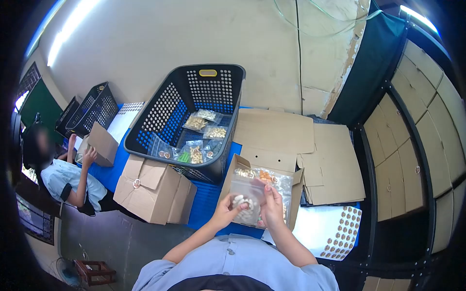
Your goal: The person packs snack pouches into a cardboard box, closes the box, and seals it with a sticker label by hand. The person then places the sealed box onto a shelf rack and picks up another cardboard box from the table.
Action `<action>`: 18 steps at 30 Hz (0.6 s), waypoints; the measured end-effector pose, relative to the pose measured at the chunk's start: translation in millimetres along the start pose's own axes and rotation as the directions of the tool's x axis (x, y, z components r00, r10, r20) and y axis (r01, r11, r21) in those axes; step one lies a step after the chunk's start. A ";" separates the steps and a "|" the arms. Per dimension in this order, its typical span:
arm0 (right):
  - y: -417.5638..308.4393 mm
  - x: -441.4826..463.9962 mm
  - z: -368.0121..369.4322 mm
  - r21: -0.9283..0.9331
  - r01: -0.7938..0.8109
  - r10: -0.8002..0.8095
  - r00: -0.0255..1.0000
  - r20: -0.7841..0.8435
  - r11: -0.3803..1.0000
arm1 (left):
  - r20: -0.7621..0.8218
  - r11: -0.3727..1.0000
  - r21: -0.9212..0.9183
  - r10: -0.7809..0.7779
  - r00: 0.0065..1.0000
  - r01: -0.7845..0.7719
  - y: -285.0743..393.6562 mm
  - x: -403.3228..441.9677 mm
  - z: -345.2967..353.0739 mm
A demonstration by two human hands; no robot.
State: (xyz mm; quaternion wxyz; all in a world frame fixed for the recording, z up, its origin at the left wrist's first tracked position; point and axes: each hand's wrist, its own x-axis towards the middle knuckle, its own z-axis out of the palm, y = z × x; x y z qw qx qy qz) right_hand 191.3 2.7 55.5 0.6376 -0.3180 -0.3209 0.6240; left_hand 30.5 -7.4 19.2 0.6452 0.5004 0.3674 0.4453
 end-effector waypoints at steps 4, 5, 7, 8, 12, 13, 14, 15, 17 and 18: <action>16.3 -5.1 1.9 -0.277 -0.003 0.020 0.998 0.059 0.961 | -0.116 0.990 -0.133 0.028 0.993 -0.044 -5.8 4.0 -2.2; 19.9 -9.5 1.7 -0.392 0.006 0.046 0.991 0.125 0.920 | -0.161 0.988 -0.131 0.060 0.985 -0.081 -6.2 4.4 -2.8; 28.5 -11.2 -8.9 -0.419 -0.033 0.091 0.989 0.118 0.908 | -0.148 0.990 -0.117 0.063 0.987 -0.081 -11.3 5.7 -4.9; 30.5 -10.3 -13.2 -0.363 -0.104 0.149 0.984 0.099 0.926 | -0.163 0.980 -0.189 0.035 0.986 -0.066 -14.3 6.2 -5.7; 27.3 -7.3 -8.7 -0.208 -0.152 0.173 0.981 0.087 0.966 | -0.214 0.951 -0.306 -0.023 0.977 -0.045 -14.0 4.5 -4.0; 25.5 -8.3 -6.2 -0.208 -0.150 0.171 0.981 0.087 0.966 | -0.212 0.951 -0.305 -0.022 0.977 -0.045 -10.7 4.3 -3.7; 23.7 -10.1 -3.3 -0.239 -0.108 0.129 0.989 0.075 0.965 | -0.127 0.986 -0.166 0.001 0.992 -0.022 -6.7 3.1 -3.1; 22.8 -11.4 -2.0 -0.271 -0.067 0.087 0.994 0.063 0.960 | -0.039 1.000 -0.022 0.010 0.999 -0.011 -2.4 1.4 -1.6; 23.4 -9.5 -4.1 -0.249 -0.072 0.065 0.997 -0.035 0.966 | 0.027 1.000 0.004 -0.003 1.000 0.003 -1.5 -2.8 1.7; 23.6 -7.5 -5.2 -0.226 -0.074 0.045 0.990 -0.131 0.971 | 0.092 0.999 0.032 -0.017 0.996 0.014 1.7 -4.2 3.9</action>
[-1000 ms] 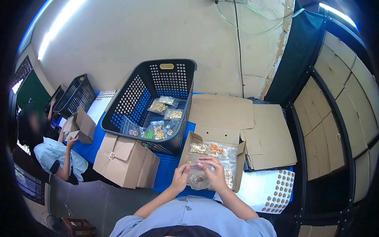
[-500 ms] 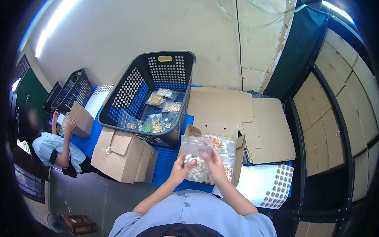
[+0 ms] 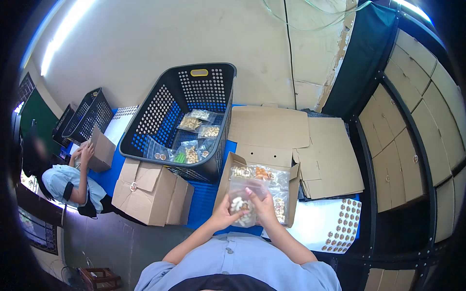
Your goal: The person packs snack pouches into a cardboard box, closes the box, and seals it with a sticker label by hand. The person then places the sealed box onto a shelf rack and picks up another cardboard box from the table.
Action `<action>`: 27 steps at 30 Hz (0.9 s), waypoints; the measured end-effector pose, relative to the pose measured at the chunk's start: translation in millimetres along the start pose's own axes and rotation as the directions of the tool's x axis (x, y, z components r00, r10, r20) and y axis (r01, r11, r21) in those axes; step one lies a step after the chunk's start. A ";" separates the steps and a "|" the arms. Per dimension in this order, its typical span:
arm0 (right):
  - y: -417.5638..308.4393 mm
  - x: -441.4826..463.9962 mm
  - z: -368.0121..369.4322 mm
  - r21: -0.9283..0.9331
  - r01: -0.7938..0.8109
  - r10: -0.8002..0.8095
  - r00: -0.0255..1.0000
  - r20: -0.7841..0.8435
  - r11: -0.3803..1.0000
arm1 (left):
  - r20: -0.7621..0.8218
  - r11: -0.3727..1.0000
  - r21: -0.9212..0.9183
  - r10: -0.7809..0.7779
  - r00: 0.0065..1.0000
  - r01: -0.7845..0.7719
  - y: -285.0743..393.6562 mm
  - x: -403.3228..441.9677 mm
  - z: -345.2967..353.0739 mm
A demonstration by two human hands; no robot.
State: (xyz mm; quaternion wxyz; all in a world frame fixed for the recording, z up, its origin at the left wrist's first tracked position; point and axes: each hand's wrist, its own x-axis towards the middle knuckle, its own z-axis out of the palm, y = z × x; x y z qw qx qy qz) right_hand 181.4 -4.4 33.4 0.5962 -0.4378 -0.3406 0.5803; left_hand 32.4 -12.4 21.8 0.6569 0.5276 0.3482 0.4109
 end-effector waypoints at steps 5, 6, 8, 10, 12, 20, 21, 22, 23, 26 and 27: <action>-3.0 4.9 -14.5 0.010 -0.070 0.070 0.998 0.009 0.997 | -0.029 0.973 0.113 0.208 0.978 -0.203 -6.3 3.5 3.2; 2.2 3.6 -16.8 -0.107 -0.037 0.047 0.994 0.096 0.994 | -0.105 0.974 0.045 0.224 0.969 -0.220 -16.8 9.1 -5.8; 5.3 -2.6 -16.4 -0.244 0.003 0.055 0.972 0.229 0.970 | -0.200 0.989 0.064 0.141 0.970 -0.131 -13.5 10.8 -20.1; 15.2 -1.0 -27.5 -0.302 -0.066 0.145 0.958 0.249 0.951 | -0.216 0.995 0.055 0.092 0.972 -0.082 -1.4 9.6 -25.7; 15.7 1.5 -35.1 -0.361 -0.131 0.237 0.935 0.265 0.923 | -0.215 0.993 0.105 0.070 0.974 -0.048 -5.3 10.8 -34.8; 5.2 9.0 -31.0 -0.325 0.249 -0.205 0.965 0.166 0.912 | -0.240 0.953 0.160 0.291 0.926 -0.258 7.5 11.7 -25.1; 3.9 6.1 -25.8 -0.326 0.244 -0.200 0.966 0.164 0.913 | -0.069 0.959 0.185 0.231 0.970 -0.215 10.0 9.4 -21.2; -1.7 2.3 -16.3 -0.484 0.405 -0.278 0.908 0.314 0.776 | -0.016 0.925 0.249 0.299 0.954 -0.286 8.3 10.0 -12.0; -8.3 -1.7 -7.2 -0.587 0.559 -0.315 0.824 0.470 0.585 | -0.016 0.925 0.250 0.299 0.954 -0.286 0.0 9.9 -6.5; -5.5 -3.0 -0.2 -0.529 0.501 -0.303 0.856 0.420 0.685 | -0.057 0.876 0.316 0.400 0.915 -0.364 -3.9 8.8 3.3; -7.7 -1.2 4.1 -0.554 0.477 -0.333 0.877 0.345 0.682 | -0.073 0.875 0.324 0.403 0.912 -0.360 1.4 8.0 -0.2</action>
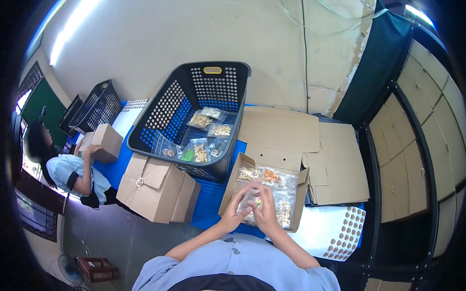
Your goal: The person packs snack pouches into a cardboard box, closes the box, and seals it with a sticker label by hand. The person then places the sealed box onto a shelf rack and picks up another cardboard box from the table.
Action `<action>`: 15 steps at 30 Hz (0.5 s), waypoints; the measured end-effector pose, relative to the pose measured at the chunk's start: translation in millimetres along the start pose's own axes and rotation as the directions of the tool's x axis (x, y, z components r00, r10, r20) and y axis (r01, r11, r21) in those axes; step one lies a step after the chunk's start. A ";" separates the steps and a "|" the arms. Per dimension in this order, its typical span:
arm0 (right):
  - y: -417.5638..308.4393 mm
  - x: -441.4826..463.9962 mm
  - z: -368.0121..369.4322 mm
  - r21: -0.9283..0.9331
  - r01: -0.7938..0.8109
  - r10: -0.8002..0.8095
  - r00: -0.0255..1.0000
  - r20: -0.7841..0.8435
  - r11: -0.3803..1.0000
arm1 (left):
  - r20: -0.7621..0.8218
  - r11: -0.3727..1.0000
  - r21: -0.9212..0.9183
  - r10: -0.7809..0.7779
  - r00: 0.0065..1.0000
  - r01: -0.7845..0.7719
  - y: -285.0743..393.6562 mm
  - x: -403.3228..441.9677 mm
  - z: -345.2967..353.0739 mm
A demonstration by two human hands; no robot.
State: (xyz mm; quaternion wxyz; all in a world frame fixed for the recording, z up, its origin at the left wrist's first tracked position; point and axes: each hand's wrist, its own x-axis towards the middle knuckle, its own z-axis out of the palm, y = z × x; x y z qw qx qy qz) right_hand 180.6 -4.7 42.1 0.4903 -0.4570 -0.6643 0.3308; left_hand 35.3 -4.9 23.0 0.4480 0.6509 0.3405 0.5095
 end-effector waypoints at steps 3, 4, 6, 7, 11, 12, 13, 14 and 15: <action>1.2 1.9 -5.5 -0.009 -0.108 0.105 0.982 -0.155 0.994 | 0.076 0.968 -0.132 -0.205 0.976 0.213 13.3 3.6 2.9; 10.4 2.7 -8.1 -0.071 -0.103 0.094 0.989 -0.114 0.992 | 0.078 0.967 -0.137 -0.204 0.976 0.213 11.2 3.2 2.6; 17.2 5.1 -9.6 0.041 -0.145 0.149 0.978 -0.146 0.989 | 0.140 0.951 -0.159 -0.243 0.960 0.264 3.5 0.5 -3.0; 18.5 6.2 -13.4 -0.006 -0.122 0.120 0.984 -0.131 0.992 | 0.142 0.951 -0.162 -0.242 0.960 0.263 -0.4 0.3 -5.8; 18.4 11.7 -23.0 0.010 -0.104 0.105 0.990 -0.091 0.994 | 0.216 0.925 -0.168 -0.304 0.928 0.341 -20.4 0.3 -17.3; 20.0 12.0 -25.2 0.009 -0.105 0.105 0.990 -0.090 0.994 | 0.236 0.922 -0.152 -0.315 0.919 0.355 -21.3 2.2 -19.7; 22.0 11.9 -27.7 0.079 -0.143 0.147 0.988 -0.044 0.987 | 0.235 0.922 -0.154 -0.314 0.920 0.354 -21.5 4.3 -22.1; 23.3 12.3 -28.9 0.146 -0.185 0.186 0.983 0.004 0.972 | 0.281 0.928 -0.145 -0.293 0.914 0.342 -21.3 7.2 -24.8; 23.0 12.8 -29.3 0.145 -0.185 0.187 0.982 0.004 0.972 | 0.326 0.934 -0.137 -0.271 0.905 0.329 -17.2 10.9 -26.8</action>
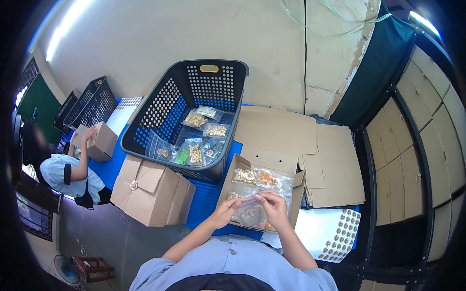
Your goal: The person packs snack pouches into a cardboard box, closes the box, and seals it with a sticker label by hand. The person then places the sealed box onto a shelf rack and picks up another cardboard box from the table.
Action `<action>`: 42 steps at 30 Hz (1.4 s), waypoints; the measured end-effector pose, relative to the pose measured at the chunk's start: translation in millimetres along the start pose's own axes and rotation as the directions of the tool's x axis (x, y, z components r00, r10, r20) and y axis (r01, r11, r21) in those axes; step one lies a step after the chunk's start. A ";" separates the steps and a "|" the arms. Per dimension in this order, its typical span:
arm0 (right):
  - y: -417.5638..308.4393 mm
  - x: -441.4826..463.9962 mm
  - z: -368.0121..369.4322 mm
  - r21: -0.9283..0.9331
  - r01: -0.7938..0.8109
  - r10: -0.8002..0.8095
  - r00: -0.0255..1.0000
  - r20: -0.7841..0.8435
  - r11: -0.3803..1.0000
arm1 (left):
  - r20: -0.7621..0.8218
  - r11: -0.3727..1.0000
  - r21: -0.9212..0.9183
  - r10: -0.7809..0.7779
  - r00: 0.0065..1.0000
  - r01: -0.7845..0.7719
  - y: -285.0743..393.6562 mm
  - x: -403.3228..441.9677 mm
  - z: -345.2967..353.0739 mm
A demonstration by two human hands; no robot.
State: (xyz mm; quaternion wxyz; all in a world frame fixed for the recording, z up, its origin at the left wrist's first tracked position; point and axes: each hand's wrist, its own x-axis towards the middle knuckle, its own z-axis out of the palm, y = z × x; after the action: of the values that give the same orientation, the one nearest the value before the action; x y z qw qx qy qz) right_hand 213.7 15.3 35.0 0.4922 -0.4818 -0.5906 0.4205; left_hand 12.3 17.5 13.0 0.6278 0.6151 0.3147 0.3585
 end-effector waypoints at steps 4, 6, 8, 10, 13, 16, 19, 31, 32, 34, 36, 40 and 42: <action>2.7 9.6 -12.2 0.342 -0.232 0.300 0.940 -0.161 0.911 | -0.069 0.998 0.052 0.040 0.997 -0.036 15.3 0.0 1.2; 15.3 16.0 -22.3 0.476 -0.253 0.414 0.868 -0.273 0.843 | 0.006 0.771 0.574 0.334 0.942 -0.277 9.8 0.3 -1.4; 43.9 17.5 -24.1 0.522 -0.234 0.424 0.862 -0.279 0.820 | 0.092 0.648 0.727 0.235 0.968 -0.227 7.0 0.1 7.6; 56.9 17.8 -23.3 0.587 -0.263 0.470 0.852 -0.230 0.766 | 0.190 0.381 0.890 0.186 0.964 -0.249 -2.4 0.0 14.0; 37.8 15.8 -20.7 0.640 -0.301 0.491 0.860 -0.139 0.707 | 0.162 0.394 0.882 0.262 0.951 -0.259 -14.4 5.4 7.1; 65.0 14.5 -30.4 0.443 -0.274 0.349 0.932 -0.095 0.853 | -0.081 0.917 0.396 0.091 0.993 -0.052 -2.3 7.0 -4.9; 54.7 17.4 -31.0 0.210 -0.224 0.218 0.975 0.050 0.952 | -0.169 0.979 -0.042 -0.202 0.965 0.198 -14.9 6.5 -24.1; 172.7 83.9 1.9 -0.350 -0.411 0.305 0.897 -0.320 0.842 | -0.384 0.923 0.368 0.044 0.922 0.110 -73.1 23.3 -51.3; 175.9 84.9 3.9 -0.419 -0.366 0.236 0.914 -0.330 0.831 | -0.423 0.914 0.390 0.072 0.903 0.110 -70.1 21.7 -50.1; 174.2 88.1 7.3 -0.487 -0.324 0.166 0.925 -0.341 0.811 | -0.454 0.891 0.425 0.058 0.889 0.159 -77.2 15.7 -55.4; 171.6 89.5 11.8 -0.541 -0.359 0.200 0.922 -0.332 0.760 | -0.531 0.860 0.450 0.040 0.846 0.242 -92.4 9.1 -62.2; 168.6 92.3 11.8 -0.668 -0.372 0.226 0.927 -0.299 0.644 | -0.538 0.837 0.451 -0.022 0.843 0.309 -110.1 2.4 -68.8; 158.0 94.0 10.9 -0.669 -0.412 0.235 0.909 -0.343 0.619 | -0.541 0.883 0.347 -0.086 0.836 0.316 -112.6 1.8 -67.3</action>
State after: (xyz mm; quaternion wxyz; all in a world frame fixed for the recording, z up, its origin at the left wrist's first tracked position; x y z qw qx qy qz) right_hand 222.7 136.2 -103.7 0.2375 -0.7796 -0.5520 0.1763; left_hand -35.9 57.4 -102.3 0.4080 0.5813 0.6040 0.3617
